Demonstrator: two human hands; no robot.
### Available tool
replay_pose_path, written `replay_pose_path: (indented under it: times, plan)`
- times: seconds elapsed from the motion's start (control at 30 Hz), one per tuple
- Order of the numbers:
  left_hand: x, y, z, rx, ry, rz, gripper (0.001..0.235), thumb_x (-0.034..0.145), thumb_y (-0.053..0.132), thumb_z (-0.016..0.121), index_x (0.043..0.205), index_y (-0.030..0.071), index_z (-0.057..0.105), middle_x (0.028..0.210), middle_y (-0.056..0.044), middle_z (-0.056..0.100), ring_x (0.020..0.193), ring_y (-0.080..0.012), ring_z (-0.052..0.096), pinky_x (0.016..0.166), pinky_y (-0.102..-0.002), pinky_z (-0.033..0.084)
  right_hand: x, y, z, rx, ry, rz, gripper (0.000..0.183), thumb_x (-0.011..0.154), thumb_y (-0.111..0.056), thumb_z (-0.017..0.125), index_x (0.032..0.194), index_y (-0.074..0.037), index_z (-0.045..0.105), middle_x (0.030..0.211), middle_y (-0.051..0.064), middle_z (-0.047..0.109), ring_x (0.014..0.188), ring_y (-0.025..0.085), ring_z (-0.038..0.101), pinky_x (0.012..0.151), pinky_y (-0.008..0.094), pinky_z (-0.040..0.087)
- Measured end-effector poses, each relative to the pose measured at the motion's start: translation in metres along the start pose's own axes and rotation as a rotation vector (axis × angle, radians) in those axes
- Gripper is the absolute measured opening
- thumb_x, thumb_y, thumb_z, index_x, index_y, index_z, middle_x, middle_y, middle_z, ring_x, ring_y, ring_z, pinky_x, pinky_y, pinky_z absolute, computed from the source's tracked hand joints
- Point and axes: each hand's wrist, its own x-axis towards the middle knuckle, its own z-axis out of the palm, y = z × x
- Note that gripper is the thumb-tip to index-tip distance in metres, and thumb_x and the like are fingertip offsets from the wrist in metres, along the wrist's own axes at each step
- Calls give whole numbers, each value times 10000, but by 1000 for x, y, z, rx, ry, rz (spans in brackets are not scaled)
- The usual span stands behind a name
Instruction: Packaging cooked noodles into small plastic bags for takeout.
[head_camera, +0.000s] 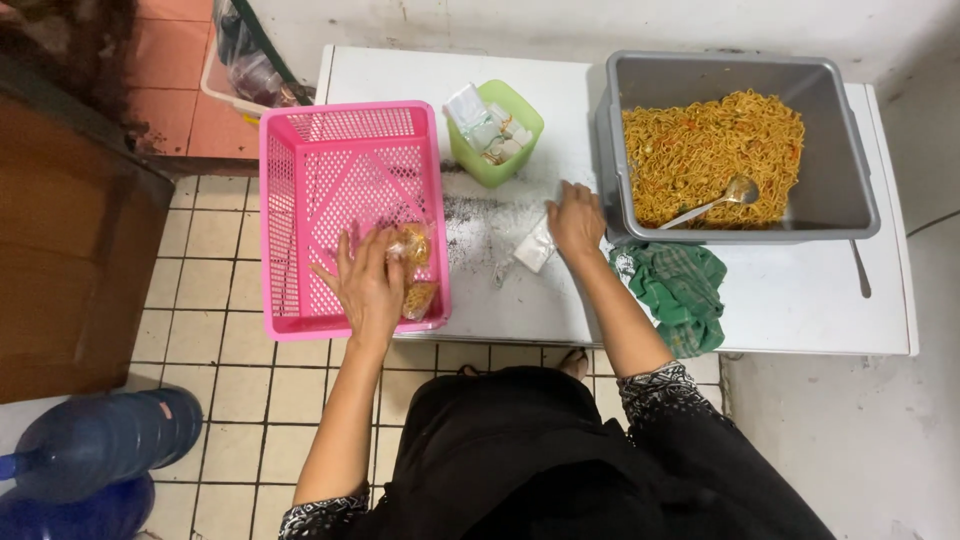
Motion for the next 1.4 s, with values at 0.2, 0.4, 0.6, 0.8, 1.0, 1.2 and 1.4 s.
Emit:
replay_pose_path:
  times: [0.2, 0.4, 0.6, 0.8, 1.0, 1.2, 1.4]
  plan:
    - [-6, 30, 4, -69, 177, 42, 449, 977, 183, 642, 1394, 22, 594, 1431, -152, 619, 1439, -403, 424, 1208, -668, 144, -2, 18, 15, 254, -49, 161, 403, 844, 15, 737, 1245, -28, 714, 1014, 162, 717, 915, 340, 685, 816, 441, 552]
    - [-16, 109, 2, -555, 113, 145, 250, 931, -20, 705, 1173, -11, 641, 989, -158, 695, 953, -301, 661, 848, -396, 539, 12, -39, -85, 1041, -344, 473, 541, 788, 43, 796, 1302, 9, 632, 875, 12, 694, 761, 61, 621, 684, 212, 537]
    - [8, 149, -11, -525, 240, 174, 451, 798, 149, 803, 1160, 32, 561, 1000, -161, 645, 919, -329, 647, 792, -414, 533, -25, -46, -102, 1335, -442, 394, 112, 894, 13, 804, 949, 27, 707, 845, 14, 715, 760, 61, 651, 711, 221, 561]
    - [-6, 148, 30, -1025, -261, -166, 471, 798, 166, 858, 1119, 31, 540, 827, -31, 683, 726, -141, 685, 646, -291, 553, -52, -54, -91, 1542, -394, 534, 102, 917, -4, 769, 877, -20, 677, 752, 14, 677, 630, 44, 564, 566, 211, 462]
    - [-21, 115, 73, -1196, -213, -380, 108, 1057, 71, 645, 1057, 28, 547, 853, -39, 582, 766, -128, 595, 679, -300, 536, -41, -70, -133, 1214, -316, 332, 215, 827, 73, 786, 976, -10, 655, 758, -69, 528, 688, 4, 467, 617, 167, 402]
    - [-18, 118, 71, -1626, -192, -409, 120, 1060, 23, 573, 1071, 84, 471, 962, -43, 637, 954, -134, 663, 919, -306, 564, -46, -70, -94, 1115, -205, 445, 282, 819, 148, 665, 1044, -20, 652, 769, -72, 483, 679, 31, 438, 570, 190, 366]
    - [-9, 98, 91, -2209, -270, -623, 190, 1039, 9, 561, 1183, 127, 523, 840, -13, 574, 722, -103, 552, 651, -262, 472, -51, -70, -99, 1707, -429, 611, 190, 928, 119, 585, 1069, -8, 600, 874, 85, 726, 773, 159, 712, 598, 270, 532]
